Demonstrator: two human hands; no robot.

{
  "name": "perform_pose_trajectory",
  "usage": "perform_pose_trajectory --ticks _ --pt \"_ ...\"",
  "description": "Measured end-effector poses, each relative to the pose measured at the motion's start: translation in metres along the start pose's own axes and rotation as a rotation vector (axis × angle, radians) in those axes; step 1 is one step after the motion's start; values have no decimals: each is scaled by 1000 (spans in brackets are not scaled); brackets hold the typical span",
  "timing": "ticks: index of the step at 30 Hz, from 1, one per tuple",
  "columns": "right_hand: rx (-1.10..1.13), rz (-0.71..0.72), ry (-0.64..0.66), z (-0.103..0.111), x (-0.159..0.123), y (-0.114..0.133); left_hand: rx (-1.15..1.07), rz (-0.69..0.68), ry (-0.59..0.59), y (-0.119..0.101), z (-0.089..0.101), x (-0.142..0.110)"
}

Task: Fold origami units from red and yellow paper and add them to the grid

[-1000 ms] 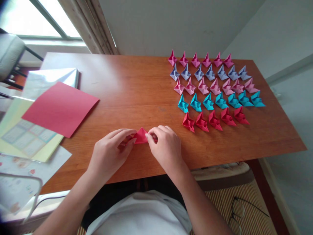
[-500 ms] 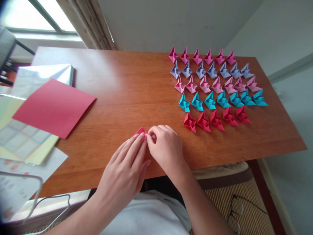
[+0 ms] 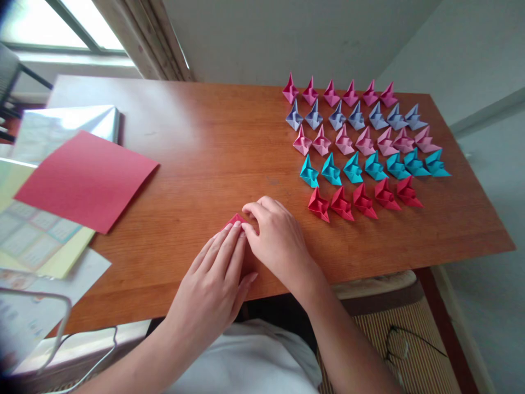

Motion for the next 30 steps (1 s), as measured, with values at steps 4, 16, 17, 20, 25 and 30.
perform_pose_trajectory --ticks 4,16,17,20,25,30 --pt "82 62 53 -2 13 4 14 18 21 1 -2 0" --pt "117 88 146 -2 27 1 -18 -7 29 3 -4 -1" --pt "110 84 150 -3 28 1 -17 -13 27 2 -4 -1" --pt "89 68 143 -4 30 0 -6 -28 20 1 -4 -1" --pt "77 65 123 -6 30 -2 21 -39 1 1 -3 -1" --pt "80 79 123 -6 30 0 1 -51 5 -1 -3 -1"
Point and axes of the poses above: each hand's wrist, its own x-axis towards the middle knuckle, its own z-axis out of the back of the hand, y = z × x, the point moved 9 cm from there along x, towards the middle knuckle
